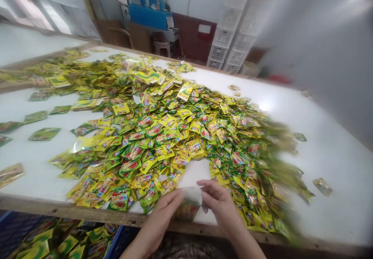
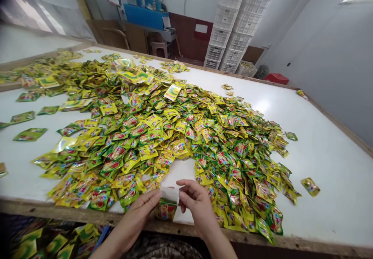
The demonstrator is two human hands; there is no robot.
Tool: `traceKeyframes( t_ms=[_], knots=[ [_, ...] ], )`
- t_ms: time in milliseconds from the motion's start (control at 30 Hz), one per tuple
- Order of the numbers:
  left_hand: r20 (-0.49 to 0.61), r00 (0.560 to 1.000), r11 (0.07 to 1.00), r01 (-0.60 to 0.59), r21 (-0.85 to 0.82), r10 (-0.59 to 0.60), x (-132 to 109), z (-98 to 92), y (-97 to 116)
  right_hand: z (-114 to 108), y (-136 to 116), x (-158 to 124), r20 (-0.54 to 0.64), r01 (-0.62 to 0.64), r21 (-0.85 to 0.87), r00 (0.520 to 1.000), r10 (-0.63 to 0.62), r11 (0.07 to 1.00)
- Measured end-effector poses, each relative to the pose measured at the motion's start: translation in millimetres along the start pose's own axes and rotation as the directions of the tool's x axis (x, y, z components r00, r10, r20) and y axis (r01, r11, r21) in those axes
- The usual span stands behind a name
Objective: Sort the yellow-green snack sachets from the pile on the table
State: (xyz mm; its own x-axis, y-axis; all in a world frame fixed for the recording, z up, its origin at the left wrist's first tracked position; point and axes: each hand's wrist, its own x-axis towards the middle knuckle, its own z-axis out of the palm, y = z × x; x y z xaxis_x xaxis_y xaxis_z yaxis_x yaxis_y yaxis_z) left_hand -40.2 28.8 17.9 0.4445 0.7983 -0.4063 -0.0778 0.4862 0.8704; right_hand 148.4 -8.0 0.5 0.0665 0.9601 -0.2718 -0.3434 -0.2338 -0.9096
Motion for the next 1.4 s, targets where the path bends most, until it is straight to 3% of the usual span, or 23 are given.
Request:
traceKeyframes(
  t_ms=[100,233,367,500,567,733,800,900,967,1033,1100,1400],
  knots=[
    [0.034,0.999,1.0,0.024,0.021,-0.025,-2,1.6,5,3,6,-6,0.087,-0.04,0.079,0.996,0.033,0.996],
    [0.022,0.999,0.999,0.024,-0.023,-0.024,-5,5.7,10,5,2,-15,0.085,0.01,0.061,0.996,-0.015,0.998],
    [0.044,0.999,0.997,0.026,-0.068,-0.023,-12,16.2,12,1,-6,-20,0.159,-0.106,0.092,0.983,0.091,0.99],
    [0.075,0.997,0.993,0.008,-0.118,0.001,-15,24.7,13,1,-8,-16,0.234,-0.145,-0.061,0.96,0.156,0.987],
    [0.06,0.998,0.986,0.0,-0.167,0.01,-13,24.8,11,2,-6,-11,0.219,-0.134,-0.083,0.964,0.149,0.987],
    [-0.102,0.995,0.984,-0.021,-0.178,0.003,-1,20.5,6,5,0,3,0.132,-0.159,0.118,0.981,0.143,0.98],
    [-0.113,0.994,0.987,-0.031,-0.156,0.013,3,20.0,7,6,0,4,0.104,-0.136,0.155,0.987,0.121,0.978],
    [-0.086,0.996,0.996,-0.023,-0.089,0.015,6,18.4,7,9,0,4,0.016,-0.067,0.064,0.998,0.067,0.996],
    [-0.133,0.99,0.999,-0.047,-0.025,0.044,10,14.5,3,12,0,5,-0.047,0.035,-0.052,0.998,-0.038,0.998],
    [-0.212,0.973,0.996,-0.084,0.038,0.09,15,8.4,-3,14,2,8,-0.034,0.118,-0.123,0.992,-0.123,0.985],
    [-0.248,0.962,0.991,-0.096,0.094,0.117,20,2.2,-8,14,3,12,-0.002,0.126,-0.145,0.992,-0.128,0.981],
    [-0.147,0.979,0.965,-0.105,0.241,0.144,22,0.9,5,13,0,19,-0.065,0.025,-0.069,0.997,-0.03,0.997]
  ],
)
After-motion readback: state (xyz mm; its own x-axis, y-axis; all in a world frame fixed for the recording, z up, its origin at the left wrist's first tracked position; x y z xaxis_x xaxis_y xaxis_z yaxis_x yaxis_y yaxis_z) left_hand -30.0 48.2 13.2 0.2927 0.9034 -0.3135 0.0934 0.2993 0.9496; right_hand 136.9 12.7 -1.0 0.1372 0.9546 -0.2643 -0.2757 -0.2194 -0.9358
